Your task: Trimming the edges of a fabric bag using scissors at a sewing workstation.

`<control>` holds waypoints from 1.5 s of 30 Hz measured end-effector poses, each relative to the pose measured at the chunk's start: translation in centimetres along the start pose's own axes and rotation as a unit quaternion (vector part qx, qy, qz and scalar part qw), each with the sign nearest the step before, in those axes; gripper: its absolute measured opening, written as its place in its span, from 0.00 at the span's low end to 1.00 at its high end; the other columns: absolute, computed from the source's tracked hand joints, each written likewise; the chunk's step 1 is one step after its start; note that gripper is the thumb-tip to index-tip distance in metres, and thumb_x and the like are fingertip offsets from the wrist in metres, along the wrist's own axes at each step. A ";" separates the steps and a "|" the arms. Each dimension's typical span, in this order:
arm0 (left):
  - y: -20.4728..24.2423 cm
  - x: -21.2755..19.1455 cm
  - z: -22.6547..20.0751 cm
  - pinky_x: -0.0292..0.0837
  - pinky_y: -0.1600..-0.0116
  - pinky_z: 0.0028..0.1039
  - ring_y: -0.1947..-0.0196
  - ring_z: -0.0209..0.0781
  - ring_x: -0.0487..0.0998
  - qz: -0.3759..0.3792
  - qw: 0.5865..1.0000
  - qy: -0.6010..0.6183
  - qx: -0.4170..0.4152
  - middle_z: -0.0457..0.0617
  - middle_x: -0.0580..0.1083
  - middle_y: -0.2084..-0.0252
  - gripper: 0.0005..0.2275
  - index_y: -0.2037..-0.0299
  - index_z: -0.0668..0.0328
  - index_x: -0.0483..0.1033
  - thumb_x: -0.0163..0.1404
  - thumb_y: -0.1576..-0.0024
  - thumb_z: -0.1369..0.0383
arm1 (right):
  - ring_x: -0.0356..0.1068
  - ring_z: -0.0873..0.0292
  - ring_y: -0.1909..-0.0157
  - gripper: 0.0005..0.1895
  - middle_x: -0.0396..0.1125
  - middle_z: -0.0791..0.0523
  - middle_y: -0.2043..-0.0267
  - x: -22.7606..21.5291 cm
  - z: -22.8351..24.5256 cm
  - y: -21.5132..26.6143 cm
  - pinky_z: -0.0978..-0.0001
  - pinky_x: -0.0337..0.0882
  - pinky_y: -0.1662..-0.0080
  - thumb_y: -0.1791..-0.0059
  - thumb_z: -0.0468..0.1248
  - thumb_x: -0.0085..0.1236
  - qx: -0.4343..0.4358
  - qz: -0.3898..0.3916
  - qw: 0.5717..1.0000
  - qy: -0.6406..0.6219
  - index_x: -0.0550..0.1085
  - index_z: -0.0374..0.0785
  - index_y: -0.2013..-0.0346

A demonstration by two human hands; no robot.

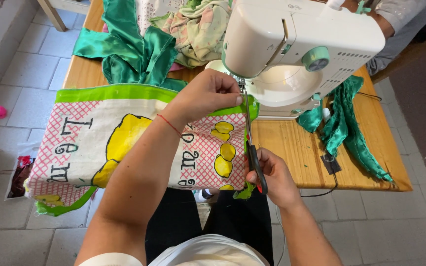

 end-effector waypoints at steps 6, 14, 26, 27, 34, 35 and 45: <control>-0.1 0.1 -0.1 0.76 0.53 0.26 0.70 0.32 0.79 0.007 1.000 0.003 0.014 0.46 0.82 0.73 0.04 0.63 0.57 0.93 0.65 0.38 0.70 | 0.71 0.65 0.74 0.21 0.74 0.53 0.76 -0.3 -0.6 0.0 0.75 0.69 0.66 0.52 0.40 0.89 -0.001 -0.004 1.000 -0.004 0.78 0.37 0.65; -0.1 0.6 0.5 0.77 0.51 0.28 0.69 0.34 0.81 0.019 1.000 -0.018 0.010 0.46 0.83 0.72 0.04 0.64 0.57 0.92 0.66 0.38 0.69 | 0.77 0.61 0.70 0.24 0.76 0.51 0.73 1.1 1.0 -0.1 0.73 0.73 0.63 0.52 0.46 0.89 -0.016 0.012 0.999 -0.041 0.79 0.35 0.62; -0.1 0.7 0.5 0.79 0.53 0.30 0.70 0.37 0.84 0.010 1.000 -0.003 0.018 0.50 0.84 0.71 0.06 0.65 0.59 0.92 0.65 0.37 0.70 | 0.68 0.65 0.76 0.20 0.68 0.56 0.77 1.2 1.5 -1.3 0.77 0.67 0.68 0.49 0.43 0.86 -0.035 0.015 0.999 -0.022 0.78 0.38 0.61; -0.1 0.7 0.5 0.79 0.53 0.30 0.70 0.38 0.84 0.010 1.000 -0.001 0.018 0.50 0.84 0.71 0.05 0.65 0.59 0.92 0.65 0.37 0.70 | 0.67 0.66 0.77 0.20 0.67 0.57 0.77 1.1 1.3 -1.3 0.76 0.66 0.69 0.49 0.43 0.86 -0.035 0.014 0.999 -0.018 0.78 0.38 0.61; 0.2 0.7 0.1 0.77 0.55 0.28 0.71 0.36 0.82 0.014 1.000 0.006 0.017 0.50 0.83 0.72 0.05 0.65 0.61 0.92 0.65 0.37 0.71 | 0.69 0.64 0.76 0.18 0.66 0.56 0.76 1.4 1.5 -1.1 0.73 0.69 0.67 0.47 0.40 0.85 -0.033 0.005 0.999 -0.008 0.77 0.39 0.63; 0.2 0.7 0.1 0.77 0.55 0.28 0.71 0.36 0.82 0.014 1.000 0.006 0.017 0.50 0.83 0.72 0.05 0.65 0.61 0.92 0.65 0.37 0.71 | 0.69 0.64 0.76 0.18 0.66 0.56 0.76 1.3 1.2 -1.1 0.73 0.69 0.67 0.47 0.40 0.85 -0.033 0.005 0.999 -0.008 0.77 0.39 0.63; 0.7 1.0 -0.7 0.77 0.56 0.27 0.71 0.34 0.81 0.021 1.000 -0.002 0.014 0.48 0.83 0.73 0.04 0.63 0.59 0.93 0.66 0.38 0.70 | 0.76 0.59 0.74 0.19 0.74 0.50 0.75 -0.6 -2.0 -0.7 0.71 0.72 0.66 0.52 0.33 0.87 -0.046 -0.024 0.998 -0.031 0.77 0.36 0.65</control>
Point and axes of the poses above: each hand's wrist, its own y-axis away from the middle knuckle, its own x-axis out of the palm, z = x × y, the point moved 8 cm from there along -y, towards the middle knuckle
